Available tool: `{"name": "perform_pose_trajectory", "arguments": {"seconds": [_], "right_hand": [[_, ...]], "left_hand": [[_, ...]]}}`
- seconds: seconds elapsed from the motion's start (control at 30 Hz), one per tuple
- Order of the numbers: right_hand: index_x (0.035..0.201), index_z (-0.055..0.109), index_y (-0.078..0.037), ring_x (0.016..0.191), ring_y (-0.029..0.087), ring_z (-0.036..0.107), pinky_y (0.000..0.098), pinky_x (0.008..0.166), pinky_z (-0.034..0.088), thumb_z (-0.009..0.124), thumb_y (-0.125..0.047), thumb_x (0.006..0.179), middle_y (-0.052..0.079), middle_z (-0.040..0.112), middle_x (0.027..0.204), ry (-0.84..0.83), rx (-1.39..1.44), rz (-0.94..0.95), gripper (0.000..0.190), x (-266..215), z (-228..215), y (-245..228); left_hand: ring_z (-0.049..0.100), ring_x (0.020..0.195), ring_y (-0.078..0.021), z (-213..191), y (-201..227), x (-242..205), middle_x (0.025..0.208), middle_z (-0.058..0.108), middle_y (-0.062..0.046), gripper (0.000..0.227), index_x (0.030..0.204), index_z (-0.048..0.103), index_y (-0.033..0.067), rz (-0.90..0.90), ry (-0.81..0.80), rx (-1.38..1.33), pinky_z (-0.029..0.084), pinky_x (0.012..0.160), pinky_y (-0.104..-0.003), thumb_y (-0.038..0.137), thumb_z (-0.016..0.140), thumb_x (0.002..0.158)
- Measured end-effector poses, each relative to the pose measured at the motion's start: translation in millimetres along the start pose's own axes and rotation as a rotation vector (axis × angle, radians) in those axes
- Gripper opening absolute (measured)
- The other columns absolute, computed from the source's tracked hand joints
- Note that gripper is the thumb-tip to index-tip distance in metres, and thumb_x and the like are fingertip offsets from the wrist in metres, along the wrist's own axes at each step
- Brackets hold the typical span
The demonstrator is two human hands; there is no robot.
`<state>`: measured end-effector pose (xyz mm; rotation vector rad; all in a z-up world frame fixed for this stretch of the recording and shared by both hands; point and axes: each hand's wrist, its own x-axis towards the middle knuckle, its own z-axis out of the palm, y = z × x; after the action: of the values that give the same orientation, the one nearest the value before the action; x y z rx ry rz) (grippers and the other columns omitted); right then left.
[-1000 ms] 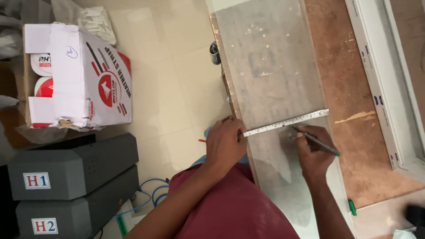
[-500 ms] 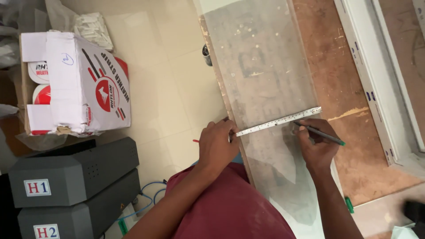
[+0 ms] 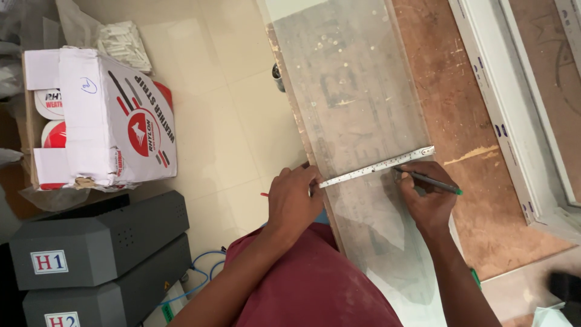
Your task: Measuring and marking a long transparent plastic panel using a tape measure and a pen.
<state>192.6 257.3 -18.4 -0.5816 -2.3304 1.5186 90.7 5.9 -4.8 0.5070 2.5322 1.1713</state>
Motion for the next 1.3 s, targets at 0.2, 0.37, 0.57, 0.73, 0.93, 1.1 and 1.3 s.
{"name": "perform_pose_trajectory", "arguments": {"seconds": [0.2, 0.37, 0.57, 0.73, 0.93, 1.1, 1.3], "right_hand": [[0.107, 0.070, 0.002, 0.098, 0.015, 0.070, 0.0252, 0.082, 0.057, 0.069, 0.008, 0.092, 0.010, 0.069, 0.110, 0.001, -0.038, 0.007, 0.017, 1.1, 0.6, -0.9], [0.106, 0.070, 0.002, 0.096, 0.014, 0.069, 0.0252, 0.081, 0.057, 0.069, 0.008, 0.092, 0.010, 0.069, 0.110, 0.003, -0.066, -0.004, 0.015, 0.6, -0.5, 0.3], [0.106, 0.070, 0.002, 0.097, 0.014, 0.069, 0.0250, 0.082, 0.057, 0.067, 0.009, 0.092, 0.009, 0.068, 0.110, -0.006, -0.037, 0.003, 0.016, 1.2, 0.0, -1.8], [0.105, 0.069, 0.002, 0.101, 0.015, 0.070, 0.0255, 0.087, 0.059, 0.067, 0.010, 0.091, 0.010, 0.067, 0.112, -0.010, -0.009, -0.012, 0.017, 2.5, 2.0, -6.3], [0.107, 0.069, 0.001, 0.098, 0.014, 0.070, 0.0245, 0.083, 0.057, 0.066, 0.010, 0.092, 0.009, 0.068, 0.110, 0.004, 0.070, 0.024, 0.018, -3.2, -4.3, 8.6], [0.108, 0.071, 0.003, 0.089, 0.016, 0.065, 0.0262, 0.076, 0.052, 0.069, 0.007, 0.094, 0.011, 0.069, 0.111, 0.042, -0.070, 0.045, 0.014, -15.4, 6.9, -0.3], [0.103, 0.072, 0.002, 0.093, 0.019, 0.070, 0.0292, 0.080, 0.057, 0.072, 0.005, 0.086, 0.012, 0.071, 0.102, -0.101, -0.135, -0.091, 0.017, -29.4, 46.7, -28.2]], "left_hand": [[0.059, 0.075, -0.0293, 0.1, 0.0, -0.2, 0.077, 0.068, -0.005, 0.013, 0.086, 0.067, 0.0105, 0.016, 0.008, 0.006, 0.045, 0.067, -0.044, 0.005, 0.074, 0.075], [0.059, 0.074, -0.0291, 1.6, -1.2, -0.2, 0.076, 0.068, -0.005, 0.013, 0.086, 0.067, 0.0106, 0.013, 0.009, 0.006, 0.045, 0.067, -0.043, 0.005, 0.073, 0.076], [0.058, 0.073, -0.0287, 0.9, -0.7, 0.1, 0.076, 0.068, -0.005, 0.013, 0.085, 0.067, 0.0107, 0.008, 0.008, 0.007, 0.044, 0.066, -0.043, 0.004, 0.073, 0.075], [0.058, 0.073, -0.0283, 1.8, -1.6, 0.0, 0.075, 0.067, -0.005, 0.013, 0.084, 0.067, 0.0106, 0.019, 0.020, 0.010, 0.044, 0.066, -0.043, 0.004, 0.073, 0.075], [0.059, 0.073, -0.0285, 0.4, 0.1, 0.1, 0.075, 0.067, -0.006, 0.012, 0.085, 0.068, 0.0100, 0.020, 0.027, -0.005, 0.044, 0.067, -0.043, 0.004, 0.073, 0.076], [0.059, 0.075, -0.0314, -0.1, 0.4, 0.4, 0.077, 0.068, -0.007, 0.011, 0.083, 0.068, 0.0087, 0.003, 0.015, -0.025, 0.044, 0.066, -0.045, 0.003, 0.071, 0.075], [0.060, 0.076, -0.0321, -0.3, 0.5, -1.1, 0.078, 0.068, -0.008, 0.011, 0.084, 0.068, 0.0087, 0.026, 0.045, -0.040, 0.045, 0.068, -0.045, 0.005, 0.071, 0.074]]}}
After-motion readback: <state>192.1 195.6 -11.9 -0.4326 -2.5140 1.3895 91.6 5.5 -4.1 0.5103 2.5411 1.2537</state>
